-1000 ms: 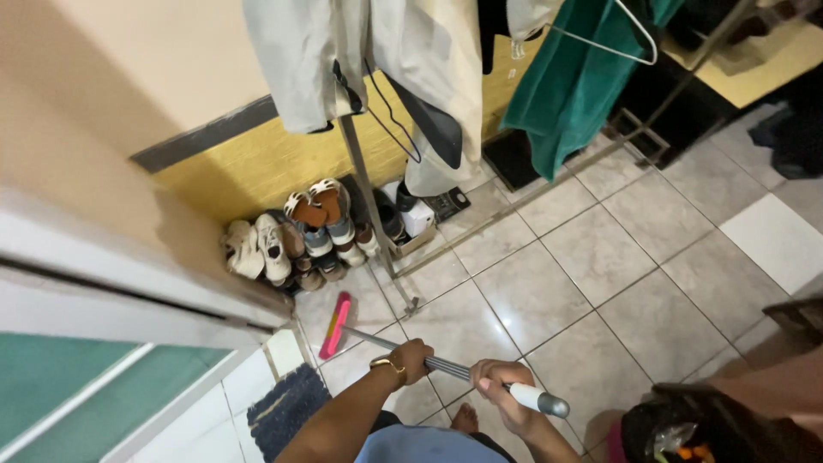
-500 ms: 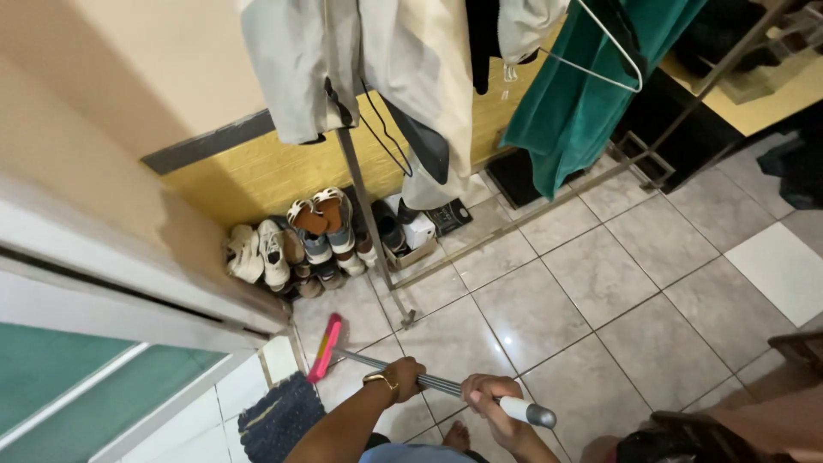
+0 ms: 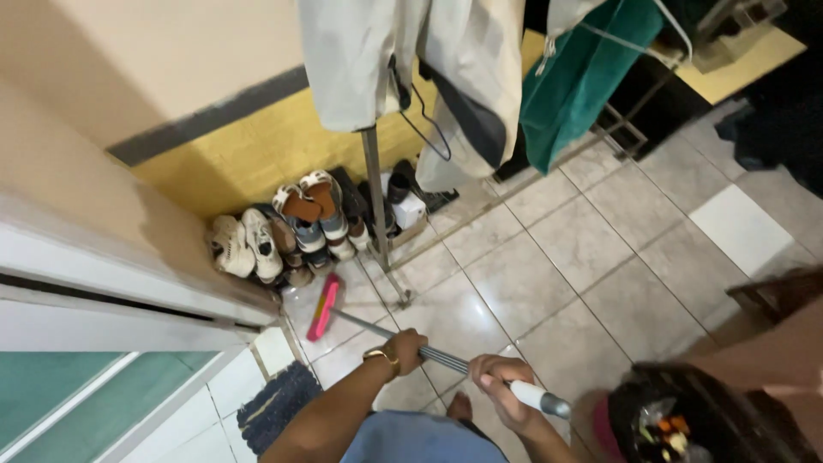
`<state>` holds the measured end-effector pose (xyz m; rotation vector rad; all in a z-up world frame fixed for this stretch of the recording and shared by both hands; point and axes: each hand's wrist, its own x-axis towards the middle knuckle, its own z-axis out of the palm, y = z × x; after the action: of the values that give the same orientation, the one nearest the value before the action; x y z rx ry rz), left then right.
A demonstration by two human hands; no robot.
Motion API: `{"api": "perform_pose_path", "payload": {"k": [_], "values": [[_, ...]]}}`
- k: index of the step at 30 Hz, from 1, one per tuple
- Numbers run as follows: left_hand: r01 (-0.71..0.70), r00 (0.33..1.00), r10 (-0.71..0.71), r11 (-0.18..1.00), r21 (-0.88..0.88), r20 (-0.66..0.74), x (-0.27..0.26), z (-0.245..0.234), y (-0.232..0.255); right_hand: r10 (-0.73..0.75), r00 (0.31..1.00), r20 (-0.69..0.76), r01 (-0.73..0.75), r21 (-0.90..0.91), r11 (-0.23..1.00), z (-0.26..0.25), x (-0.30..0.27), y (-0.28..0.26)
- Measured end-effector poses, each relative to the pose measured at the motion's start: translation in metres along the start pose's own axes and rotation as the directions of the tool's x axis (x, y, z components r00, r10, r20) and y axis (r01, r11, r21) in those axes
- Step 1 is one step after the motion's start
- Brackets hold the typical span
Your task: Sweeping the tiled floor using a pink broom to collect debris.
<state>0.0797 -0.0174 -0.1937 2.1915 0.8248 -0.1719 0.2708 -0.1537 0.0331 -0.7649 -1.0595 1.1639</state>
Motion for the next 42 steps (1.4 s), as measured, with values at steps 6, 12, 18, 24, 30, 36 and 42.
{"api": "perform_pose_path", "payload": {"k": [6, 12, 18, 24, 30, 36, 42], "values": [[-0.019, 0.999, 0.014, 0.995, -0.098, -0.049, 0.002, 0.066, -0.031, -0.028, 0.99, -0.135, 0.015, -0.1, 0.995, 0.047, -0.014, 0.005], [-0.217, 0.972, 0.217, 0.976, -0.016, 0.089, -0.009, 0.022, 0.035, -0.071, 0.98, -0.184, 0.037, -0.179, 0.983, 0.062, -0.015, -0.05], [-0.212, 0.975, 0.214, 0.977, -0.03, 0.066, -0.046, -0.047, 0.047, -0.006, 0.992, -0.128, -0.015, -0.164, 0.986, 0.087, 0.009, -0.08], [-0.031, 0.998, 0.024, 0.992, -0.122, -0.059, -0.04, 0.003, -0.011, -0.013, 0.995, -0.102, -0.006, -0.191, 0.982, 0.078, -0.015, 0.002], [-0.139, 0.987, 0.141, 0.99, -0.026, 0.082, -0.01, 0.064, 0.028, -0.004, 0.976, -0.217, -0.035, -0.176, 0.984, 0.062, -0.051, -0.036], [-0.22, 0.97, 0.231, 0.966, -0.133, 0.076, -0.04, 0.005, 0.106, -0.024, 0.992, -0.128, -0.005, -0.22, 0.975, 0.046, -0.052, -0.09], [-0.135, 0.989, 0.14, 0.987, -0.091, 0.046, -0.057, -0.033, 0.074, -0.09, 0.985, -0.145, 0.075, -0.108, 0.991, 0.055, -0.036, -0.058]]}}
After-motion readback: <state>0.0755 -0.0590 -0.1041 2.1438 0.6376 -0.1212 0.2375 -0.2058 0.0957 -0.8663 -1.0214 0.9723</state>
